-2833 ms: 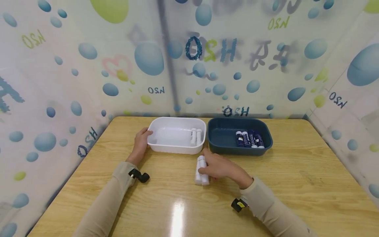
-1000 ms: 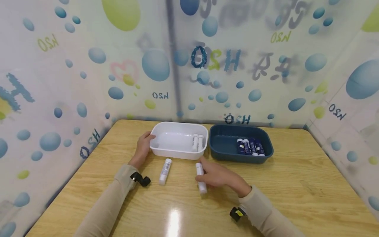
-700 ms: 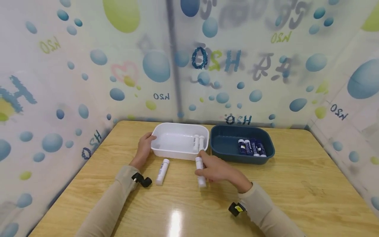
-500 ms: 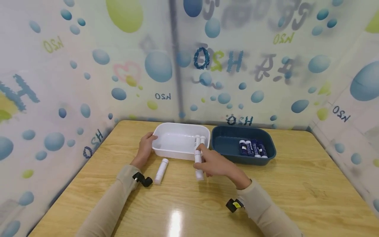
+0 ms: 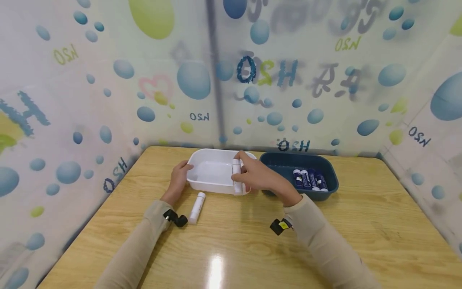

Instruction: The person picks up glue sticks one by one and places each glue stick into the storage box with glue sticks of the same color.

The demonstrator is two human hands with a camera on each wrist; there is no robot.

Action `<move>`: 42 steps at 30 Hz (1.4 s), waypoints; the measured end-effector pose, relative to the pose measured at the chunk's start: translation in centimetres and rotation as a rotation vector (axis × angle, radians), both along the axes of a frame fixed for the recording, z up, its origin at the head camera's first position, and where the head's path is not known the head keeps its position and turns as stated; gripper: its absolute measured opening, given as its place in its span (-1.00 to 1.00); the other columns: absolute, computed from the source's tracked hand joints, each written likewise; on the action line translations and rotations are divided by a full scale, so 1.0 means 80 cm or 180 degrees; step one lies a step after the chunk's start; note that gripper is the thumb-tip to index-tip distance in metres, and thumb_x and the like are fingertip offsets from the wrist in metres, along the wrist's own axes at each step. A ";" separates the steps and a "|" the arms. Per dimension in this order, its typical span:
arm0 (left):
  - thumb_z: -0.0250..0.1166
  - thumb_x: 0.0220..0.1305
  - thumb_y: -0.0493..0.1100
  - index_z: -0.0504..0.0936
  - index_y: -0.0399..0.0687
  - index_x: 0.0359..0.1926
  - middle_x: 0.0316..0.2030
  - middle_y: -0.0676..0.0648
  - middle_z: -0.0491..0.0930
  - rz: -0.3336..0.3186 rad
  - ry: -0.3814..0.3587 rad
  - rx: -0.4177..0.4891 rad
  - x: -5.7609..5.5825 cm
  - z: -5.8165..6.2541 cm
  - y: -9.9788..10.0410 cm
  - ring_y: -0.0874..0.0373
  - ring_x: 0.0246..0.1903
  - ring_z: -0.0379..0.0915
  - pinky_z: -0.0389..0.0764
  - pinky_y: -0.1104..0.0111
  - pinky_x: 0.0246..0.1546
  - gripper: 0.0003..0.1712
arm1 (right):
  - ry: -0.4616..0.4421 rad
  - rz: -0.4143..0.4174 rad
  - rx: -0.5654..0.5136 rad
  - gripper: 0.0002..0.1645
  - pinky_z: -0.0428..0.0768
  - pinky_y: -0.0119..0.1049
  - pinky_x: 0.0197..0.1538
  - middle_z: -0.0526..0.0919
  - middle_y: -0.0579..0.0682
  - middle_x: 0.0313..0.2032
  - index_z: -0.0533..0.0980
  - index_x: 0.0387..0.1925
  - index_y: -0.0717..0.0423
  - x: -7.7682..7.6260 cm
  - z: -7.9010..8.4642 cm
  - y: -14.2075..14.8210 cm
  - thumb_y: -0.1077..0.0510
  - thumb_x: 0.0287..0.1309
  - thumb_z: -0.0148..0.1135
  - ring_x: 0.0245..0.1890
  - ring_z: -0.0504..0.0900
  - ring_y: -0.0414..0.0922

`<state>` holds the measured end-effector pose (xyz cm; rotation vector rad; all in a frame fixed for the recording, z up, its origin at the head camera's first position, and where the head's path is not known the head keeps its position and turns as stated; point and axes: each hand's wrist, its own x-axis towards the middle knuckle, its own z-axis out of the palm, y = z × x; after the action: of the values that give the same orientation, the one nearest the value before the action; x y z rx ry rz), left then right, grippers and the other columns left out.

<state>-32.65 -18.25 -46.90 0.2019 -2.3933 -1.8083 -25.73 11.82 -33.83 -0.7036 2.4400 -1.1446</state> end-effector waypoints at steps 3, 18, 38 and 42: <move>0.07 0.40 -0.05 0.54 -0.24 0.31 0.32 -0.30 0.53 -0.0003 0.0005 -0.0006 -0.001 0.000 0.000 -0.19 0.29 0.49 0.50 -0.02 0.36 -0.43 | 0.0048 -0.0016 0.0018 -0.39 0.69 -0.22 -0.37 0.70 0.33 0.04 0.15 0.37 0.07 -0.008 0.008 -0.002 0.09 0.44 0.17 -0.54 0.63 -0.02; 0.07 0.43 -0.05 0.54 -0.23 0.32 0.32 -0.30 0.54 -0.0022 -0.0007 0.0002 -0.001 -0.003 0.000 -0.20 0.28 0.50 0.52 -0.04 0.33 -0.45 | 0.0213 -0.0178 0.0217 -0.44 0.71 0.01 -0.34 0.73 0.23 -0.23 0.12 0.30 0.12 -0.053 0.034 0.001 0.08 0.46 0.14 -0.52 0.64 0.00; 0.08 0.42 -0.06 0.53 -0.25 0.32 0.33 -0.29 0.53 -0.0036 -0.0034 0.0026 -0.001 -0.004 -0.003 -0.20 0.31 0.48 0.48 -0.03 0.38 -0.44 | -0.0104 -0.0516 0.0788 -0.29 0.72 -0.09 -0.24 0.63 0.22 -0.12 0.11 0.34 0.16 -0.110 0.007 -0.037 0.01 0.40 0.25 -0.46 0.64 -0.06; 0.08 0.43 -0.07 0.54 -0.24 0.32 0.33 -0.28 0.53 -0.0043 -0.0029 0.0045 0.001 -0.001 -0.001 -0.19 0.31 0.48 0.48 -0.03 0.38 -0.45 | -0.0173 -0.0513 0.0890 -0.22 0.73 -0.09 -0.23 0.70 0.19 -0.21 0.09 0.39 0.17 -0.117 -0.006 -0.047 0.00 0.38 0.28 -0.46 0.67 -0.06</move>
<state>-32.53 -18.31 -46.95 0.1962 -2.3943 -1.8345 -35.13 8.08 -34.34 -0.3928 2.5772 -0.8385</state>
